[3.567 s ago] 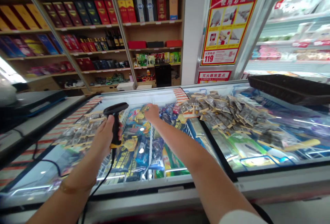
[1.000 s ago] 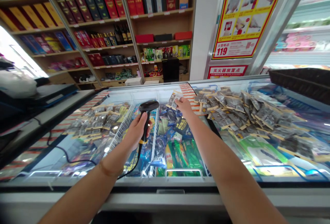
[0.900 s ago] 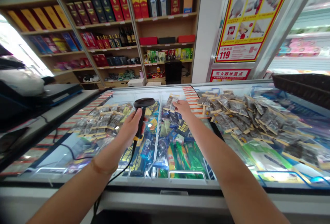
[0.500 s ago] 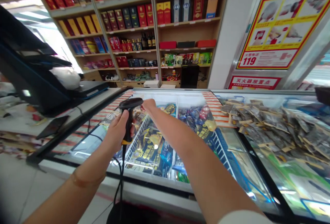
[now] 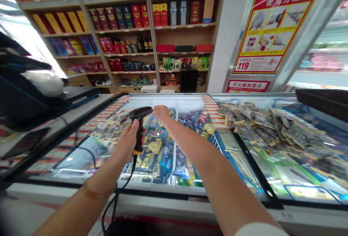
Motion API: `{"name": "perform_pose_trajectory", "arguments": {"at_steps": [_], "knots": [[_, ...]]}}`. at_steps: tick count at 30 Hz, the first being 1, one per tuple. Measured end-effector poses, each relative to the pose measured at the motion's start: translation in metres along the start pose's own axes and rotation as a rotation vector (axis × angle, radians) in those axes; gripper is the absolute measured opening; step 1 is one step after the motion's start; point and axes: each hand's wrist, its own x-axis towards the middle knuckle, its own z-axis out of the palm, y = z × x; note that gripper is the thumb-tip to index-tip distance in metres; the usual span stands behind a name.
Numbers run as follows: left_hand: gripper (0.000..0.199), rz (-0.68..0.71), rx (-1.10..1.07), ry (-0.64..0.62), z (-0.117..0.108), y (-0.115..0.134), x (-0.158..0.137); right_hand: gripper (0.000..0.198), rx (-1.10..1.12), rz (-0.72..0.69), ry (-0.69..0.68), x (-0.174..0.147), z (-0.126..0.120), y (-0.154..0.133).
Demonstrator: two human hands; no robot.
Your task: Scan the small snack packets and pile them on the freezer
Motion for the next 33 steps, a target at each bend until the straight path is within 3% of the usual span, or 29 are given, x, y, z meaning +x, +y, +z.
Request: {"name": "perform_pose_trajectory", "arguments": {"at_steps": [5, 8, 12, 16, 21, 33], "knots": [[0.058, -0.026, -0.042, -0.107, 0.059, -0.011, 0.006, 0.029, -0.255, -0.05, 0.285, -0.021, -0.124, 0.026], [0.057, -0.053, -0.059, -0.184, 0.092, -0.017, 0.006, 0.035, -0.4, -0.063, 0.418, -0.037, -0.185, 0.034], [0.056, -0.068, -0.06, -0.228, 0.116, -0.032, 0.004, 0.044, -0.69, -0.032, 0.583, -0.047, -0.239, 0.043], [0.056, -0.084, 0.01, -0.278, 0.117, -0.049, 0.002, 0.055, -1.053, 0.094, 0.612, -0.04, -0.274, 0.054], [0.058, -0.087, 0.043, -0.294, 0.111, -0.06, 0.003, 0.062, -1.236, 0.262, 0.5, -0.03, -0.289, 0.067], [0.057, -0.074, 0.088, -0.3, 0.112, -0.06, -0.002, 0.043, -1.235, 0.139, 0.405, -0.043, -0.243, 0.065]]}}
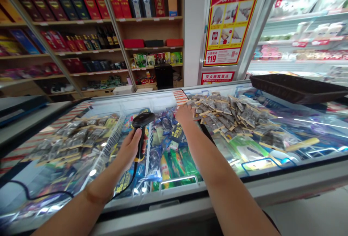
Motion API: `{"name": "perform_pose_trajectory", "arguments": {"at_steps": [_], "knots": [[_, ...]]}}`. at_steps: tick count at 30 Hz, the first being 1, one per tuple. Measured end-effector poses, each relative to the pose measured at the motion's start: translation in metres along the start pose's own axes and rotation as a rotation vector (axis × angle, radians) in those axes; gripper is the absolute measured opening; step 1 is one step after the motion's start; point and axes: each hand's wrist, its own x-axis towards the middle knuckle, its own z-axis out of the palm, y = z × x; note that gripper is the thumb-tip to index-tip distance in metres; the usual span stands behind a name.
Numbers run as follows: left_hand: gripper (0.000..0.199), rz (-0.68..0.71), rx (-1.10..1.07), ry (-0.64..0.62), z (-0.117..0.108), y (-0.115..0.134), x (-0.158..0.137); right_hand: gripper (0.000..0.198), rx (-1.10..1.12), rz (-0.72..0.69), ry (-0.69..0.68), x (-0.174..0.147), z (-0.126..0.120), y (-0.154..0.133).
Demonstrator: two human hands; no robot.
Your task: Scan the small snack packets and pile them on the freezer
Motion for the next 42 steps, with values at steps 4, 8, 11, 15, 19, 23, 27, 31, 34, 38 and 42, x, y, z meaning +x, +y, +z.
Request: {"name": "perform_pose_trajectory", "arguments": {"at_steps": [4, 8, 11, 15, 19, 23, 27, 31, 34, 38, 42], "knots": [[0.055, 0.016, -0.018, -0.004, 0.0, -0.001, 0.0, 0.035, 0.058, -0.061, -0.029, -0.003, -0.01, -0.004], [0.055, 0.015, -0.015, -0.008, 0.0, -0.003, 0.001, 0.052, 0.084, 0.009, 0.144, 0.004, -0.006, 0.005], [0.055, 0.009, -0.016, -0.01, 0.001, -0.004, 0.001, 0.064, 0.04, 0.097, 0.031, 0.01, 0.005, 0.015], [0.055, 0.003, -0.013, -0.026, 0.002, -0.004, 0.0, 0.05, 0.023, 0.005, -0.002, 0.01, 0.012, 0.013], [0.054, -0.001, -0.009, -0.032, 0.002, -0.006, 0.0, 0.047, 0.083, -0.031, -0.048, 0.007, 0.008, 0.005], [0.053, 0.004, -0.017, -0.038, 0.002, -0.005, -0.002, 0.066, 0.156, 0.057, -0.085, 0.009, 0.006, 0.003], [0.051, 0.021, -0.027, -0.067, 0.004, -0.003, -0.004, 0.07, 0.354, 0.013, -0.107, 0.012, 0.008, -0.003], [0.051, 0.036, -0.03, -0.088, 0.004, -0.002, -0.004, 0.05, 0.551, -0.005, -0.116, 0.013, 0.01, -0.009], [0.051, 0.03, -0.027, -0.095, 0.002, -0.005, -0.002, 0.022, 0.716, 0.014, -0.064, 0.015, 0.011, -0.007], [0.05, 0.026, -0.03, -0.101, -0.001, -0.009, -0.001, 0.023, 0.97, 0.105, 0.015, 0.017, 0.011, -0.006], [0.05, 0.028, -0.024, -0.115, 0.0, -0.01, -0.002, 0.029, 1.345, 0.196, -0.053, 0.018, 0.01, -0.008]]}}
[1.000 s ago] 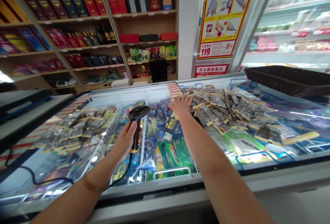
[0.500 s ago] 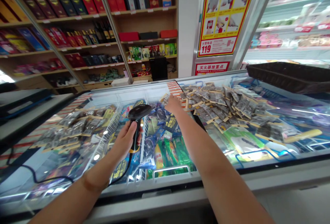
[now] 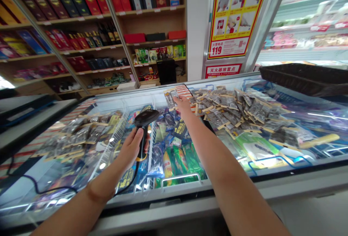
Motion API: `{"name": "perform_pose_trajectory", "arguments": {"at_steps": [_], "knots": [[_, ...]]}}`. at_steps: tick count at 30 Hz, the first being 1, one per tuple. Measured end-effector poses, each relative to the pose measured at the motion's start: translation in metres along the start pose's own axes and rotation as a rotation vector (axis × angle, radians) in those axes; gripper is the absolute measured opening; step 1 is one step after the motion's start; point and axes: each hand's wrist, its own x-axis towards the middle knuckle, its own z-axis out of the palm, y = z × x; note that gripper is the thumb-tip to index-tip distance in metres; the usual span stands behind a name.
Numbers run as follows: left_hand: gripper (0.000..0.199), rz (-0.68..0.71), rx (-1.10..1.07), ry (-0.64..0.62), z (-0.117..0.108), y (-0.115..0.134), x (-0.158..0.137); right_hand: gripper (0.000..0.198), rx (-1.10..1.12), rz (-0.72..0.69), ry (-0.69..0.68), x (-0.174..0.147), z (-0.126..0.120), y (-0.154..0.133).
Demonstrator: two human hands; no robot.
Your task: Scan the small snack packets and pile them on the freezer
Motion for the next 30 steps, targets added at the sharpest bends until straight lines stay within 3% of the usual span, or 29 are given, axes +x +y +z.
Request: {"name": "perform_pose_trajectory", "arguments": {"at_steps": [5, 9, 13, 30], "knots": [[0.052, 0.018, -0.021, -0.012, 0.003, 0.004, -0.001, 0.038, 0.29, 0.091, -0.054, 0.001, 0.002, 0.002], [0.053, 0.022, -0.017, -0.016, 0.003, 0.004, -0.002, 0.027, 0.535, 0.161, -0.069, 0.001, 0.004, 0.003], [0.053, 0.034, -0.007, -0.023, 0.003, 0.003, -0.001, 0.013, 0.575, 0.153, -0.137, -0.002, 0.004, 0.0], [0.057, 0.029, 0.096, -0.094, 0.006, 0.003, -0.002, 0.009, 0.633, 0.051, -0.193, -0.008, 0.016, 0.002]]}}
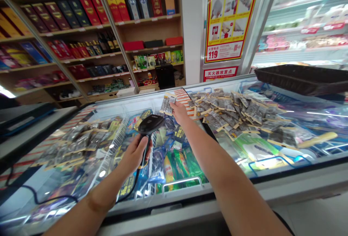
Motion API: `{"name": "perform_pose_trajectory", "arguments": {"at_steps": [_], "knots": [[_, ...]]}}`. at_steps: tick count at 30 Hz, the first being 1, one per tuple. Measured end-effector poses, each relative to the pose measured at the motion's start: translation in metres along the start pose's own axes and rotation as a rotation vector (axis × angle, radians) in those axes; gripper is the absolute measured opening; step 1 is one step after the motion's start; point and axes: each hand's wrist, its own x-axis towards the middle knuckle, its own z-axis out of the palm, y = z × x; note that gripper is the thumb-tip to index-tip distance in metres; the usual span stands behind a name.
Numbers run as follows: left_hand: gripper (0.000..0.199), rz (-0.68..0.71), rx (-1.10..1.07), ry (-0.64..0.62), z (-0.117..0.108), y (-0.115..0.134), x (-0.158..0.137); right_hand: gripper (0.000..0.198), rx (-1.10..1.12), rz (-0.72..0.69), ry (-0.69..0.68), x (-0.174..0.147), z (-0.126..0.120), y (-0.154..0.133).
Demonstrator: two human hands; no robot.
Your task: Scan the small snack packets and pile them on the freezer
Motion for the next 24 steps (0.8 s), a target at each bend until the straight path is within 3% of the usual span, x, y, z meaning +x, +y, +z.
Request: {"name": "perform_pose_trajectory", "arguments": {"at_steps": [16, 24], "knots": [[0.048, 0.035, 0.06, -0.059, -0.005, -0.01, -0.001, 0.015, 0.032, -0.04, -0.029, -0.004, 0.004, 0.001], [0.051, 0.006, -0.006, 0.012, -0.002, -0.007, 0.002, 0.014, -0.085, -0.039, 0.053, -0.006, 0.001, -0.003]]}}
